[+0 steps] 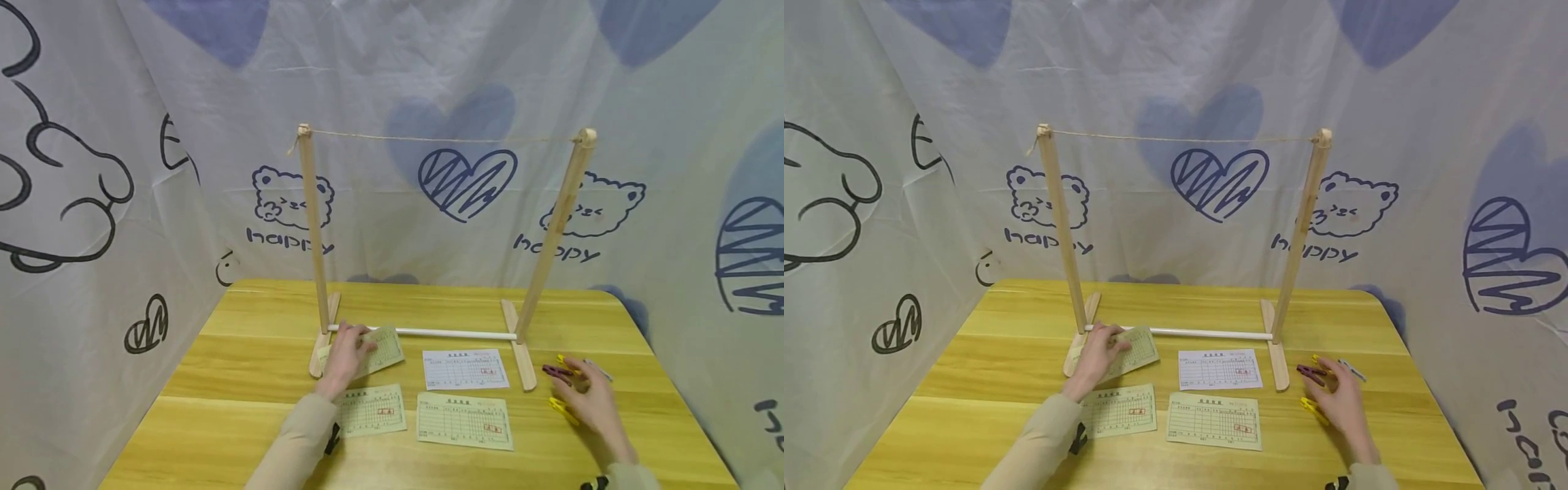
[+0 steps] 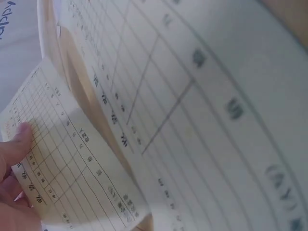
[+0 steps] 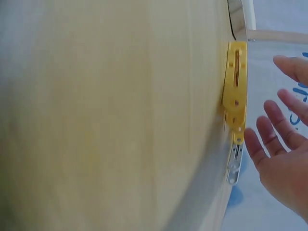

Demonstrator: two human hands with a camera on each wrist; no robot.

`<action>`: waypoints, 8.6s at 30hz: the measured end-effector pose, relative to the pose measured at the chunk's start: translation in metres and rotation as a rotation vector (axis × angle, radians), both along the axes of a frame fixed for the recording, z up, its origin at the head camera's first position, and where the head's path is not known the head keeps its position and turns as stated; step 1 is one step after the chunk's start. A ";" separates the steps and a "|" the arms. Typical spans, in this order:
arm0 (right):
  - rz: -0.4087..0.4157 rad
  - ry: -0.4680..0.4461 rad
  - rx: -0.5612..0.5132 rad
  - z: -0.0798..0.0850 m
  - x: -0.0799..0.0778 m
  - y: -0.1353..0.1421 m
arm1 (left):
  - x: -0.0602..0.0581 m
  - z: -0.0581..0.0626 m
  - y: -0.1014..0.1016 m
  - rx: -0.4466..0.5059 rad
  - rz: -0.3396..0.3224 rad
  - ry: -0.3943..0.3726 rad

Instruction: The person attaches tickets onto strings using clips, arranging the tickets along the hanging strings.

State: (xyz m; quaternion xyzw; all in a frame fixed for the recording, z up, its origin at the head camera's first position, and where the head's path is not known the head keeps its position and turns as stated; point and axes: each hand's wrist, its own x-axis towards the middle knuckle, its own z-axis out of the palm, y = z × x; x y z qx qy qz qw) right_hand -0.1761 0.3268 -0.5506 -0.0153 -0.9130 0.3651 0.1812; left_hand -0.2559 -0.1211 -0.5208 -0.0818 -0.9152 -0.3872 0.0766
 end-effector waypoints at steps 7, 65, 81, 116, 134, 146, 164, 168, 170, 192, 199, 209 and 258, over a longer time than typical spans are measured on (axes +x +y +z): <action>0.052 -0.152 -0.057 0.004 0.008 0.014 | 0.000 0.009 -0.004 0.079 -0.007 0.064; 0.167 -0.343 0.182 0.001 0.001 0.012 | 0.004 0.031 0.008 0.603 0.176 0.088; 0.108 -0.392 0.197 0.003 -0.004 0.006 | 0.025 0.064 0.015 0.675 0.179 -0.020; -0.087 -0.369 -0.397 0.006 0.002 -0.016 | 0.017 0.054 0.019 1.085 0.174 -0.189; -0.196 -0.056 -0.898 0.028 -0.005 -0.039 | 0.020 0.074 0.023 1.256 0.127 -0.161; -0.071 0.032 -1.106 0.047 -0.008 -0.055 | 0.026 0.092 0.022 1.240 0.070 -0.143; 0.171 0.146 -1.492 0.087 -0.020 -0.082 | 0.023 0.112 0.016 1.197 0.072 -0.112; 0.201 0.145 -1.476 0.100 -0.024 -0.090 | 0.021 0.117 0.015 1.192 0.080 -0.104; 0.222 0.150 -1.459 0.106 -0.026 -0.095 | 0.019 0.119 0.015 1.192 0.079 -0.098; 0.367 0.189 -1.305 0.163 -0.051 -0.139 | 0.015 0.145 0.006 1.159 0.042 -0.078; 0.403 0.223 -1.275 0.178 -0.059 -0.151 | 0.011 0.150 0.002 1.152 0.039 -0.072; 0.443 0.302 -1.228 0.195 -0.070 -0.162 | 0.003 0.157 -0.003 1.158 0.045 -0.063; 0.589 0.553 -0.821 0.292 -0.111 -0.222 | -0.023 0.197 -0.016 1.117 0.003 0.047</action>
